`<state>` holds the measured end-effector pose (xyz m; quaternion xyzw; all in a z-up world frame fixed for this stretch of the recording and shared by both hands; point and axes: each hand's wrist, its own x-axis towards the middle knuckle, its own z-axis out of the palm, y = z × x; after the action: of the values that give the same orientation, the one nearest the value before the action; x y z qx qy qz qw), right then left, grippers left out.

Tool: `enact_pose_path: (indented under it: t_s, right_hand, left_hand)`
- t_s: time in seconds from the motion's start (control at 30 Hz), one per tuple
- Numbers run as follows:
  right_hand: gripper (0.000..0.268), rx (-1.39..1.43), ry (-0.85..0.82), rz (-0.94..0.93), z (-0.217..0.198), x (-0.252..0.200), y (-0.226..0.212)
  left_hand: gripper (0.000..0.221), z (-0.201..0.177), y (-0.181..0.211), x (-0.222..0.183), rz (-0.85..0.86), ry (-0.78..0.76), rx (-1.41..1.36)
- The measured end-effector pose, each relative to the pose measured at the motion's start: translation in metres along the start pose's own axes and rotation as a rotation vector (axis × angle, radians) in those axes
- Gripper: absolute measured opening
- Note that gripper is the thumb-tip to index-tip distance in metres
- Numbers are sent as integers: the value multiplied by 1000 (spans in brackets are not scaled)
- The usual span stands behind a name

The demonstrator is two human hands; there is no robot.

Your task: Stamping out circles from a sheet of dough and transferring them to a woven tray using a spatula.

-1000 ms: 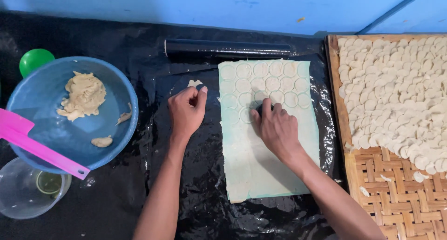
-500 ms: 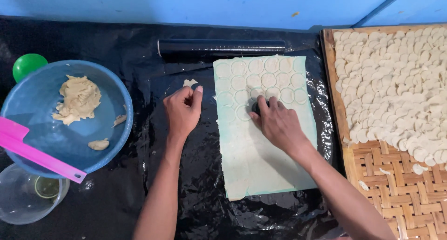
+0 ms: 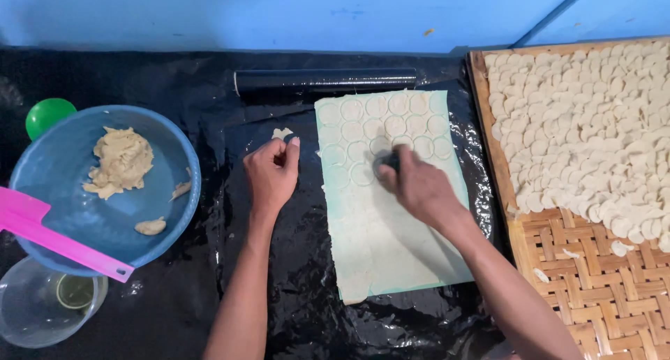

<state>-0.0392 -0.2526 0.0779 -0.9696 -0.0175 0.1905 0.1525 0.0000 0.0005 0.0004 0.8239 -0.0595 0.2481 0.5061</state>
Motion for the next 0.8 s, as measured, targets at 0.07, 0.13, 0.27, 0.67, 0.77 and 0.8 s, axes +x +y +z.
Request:
enact_pose_path:
  t_s: [0.07,0.13,0.27,0.67,0.77,0.8]
  right_hand:
    - [48,-12,188,-37,1,-10,19]
    - [50,-27,372,-73,3,-18,34]
    - [50,-65,422,-76,7,-22,43]
    - [48,-267,344,-62,24,-1,30]
    - [47,-300,354,2,27,3,35]
    - [45,-294,418,-53,29,3,39]
  left_hand:
    - [40,-1,-1,1,10,3,-3]
    - [40,0,-1,0,15,6,-9]
    - [43,6,-13,-3,10,-18,-16]
    - [41,1,-3,-2,-2,-17,-19]
    - [41,3,-1,1,8,-10,-14]
    - [41,2,0,1,24,1,3]
